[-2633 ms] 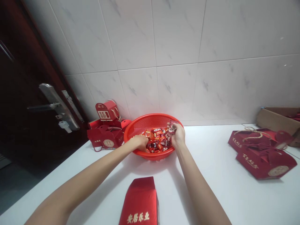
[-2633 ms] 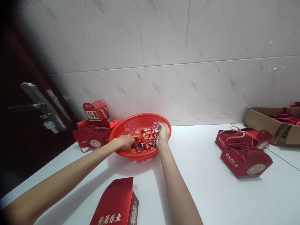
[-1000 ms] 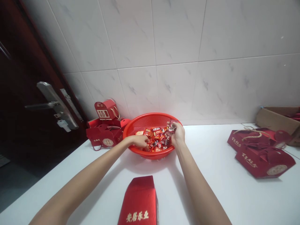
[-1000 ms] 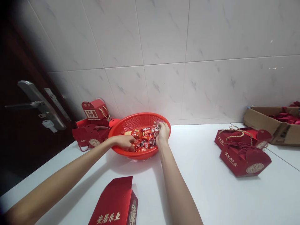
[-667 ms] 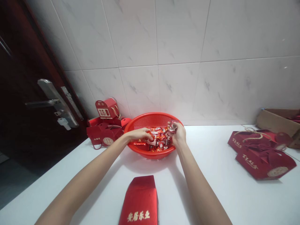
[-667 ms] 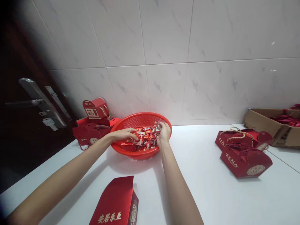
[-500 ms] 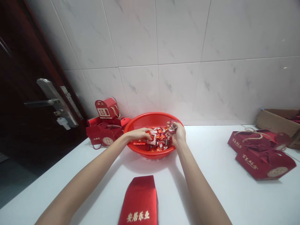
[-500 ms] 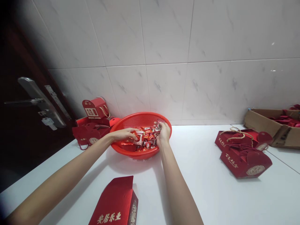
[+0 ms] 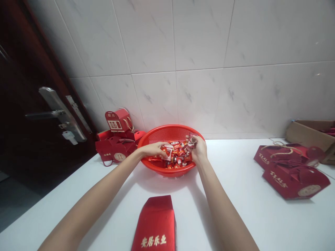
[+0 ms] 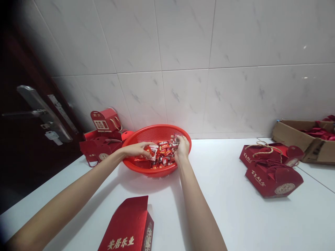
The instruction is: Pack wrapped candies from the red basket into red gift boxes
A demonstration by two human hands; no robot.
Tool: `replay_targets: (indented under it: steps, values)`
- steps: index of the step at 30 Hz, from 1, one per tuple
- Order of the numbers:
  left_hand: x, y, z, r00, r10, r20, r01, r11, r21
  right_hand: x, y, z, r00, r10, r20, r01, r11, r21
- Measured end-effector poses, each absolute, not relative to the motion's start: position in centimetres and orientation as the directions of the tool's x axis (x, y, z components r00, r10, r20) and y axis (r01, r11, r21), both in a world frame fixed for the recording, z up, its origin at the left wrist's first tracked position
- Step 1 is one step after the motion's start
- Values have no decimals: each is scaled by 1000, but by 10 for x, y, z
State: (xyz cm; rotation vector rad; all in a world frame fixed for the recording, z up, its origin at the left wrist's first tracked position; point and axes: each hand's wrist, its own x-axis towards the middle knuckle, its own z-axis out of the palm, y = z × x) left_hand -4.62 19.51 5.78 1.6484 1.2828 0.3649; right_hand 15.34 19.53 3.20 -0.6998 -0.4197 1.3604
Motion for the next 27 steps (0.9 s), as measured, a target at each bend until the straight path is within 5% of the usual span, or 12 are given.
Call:
replay_targets:
  steps: [10,16,22,27]
  values:
    - [-53,197,58,269,926,-264,903,-147,402,154,196,32,174,979,-106,-745,60,-665]
    - [-60,208,51,222,958,-179,931,-153,331,155,198,30,167,980,-105,-741,55,-669]
    - [-69,221,47,268,955,-123,887,-195,420,155,198,30,157,981,-113,-737,40,-674]
    - [-71,227,49,324,939,-113,890,-262,372,156,196,33,152,980,-131,-732,23,-681]
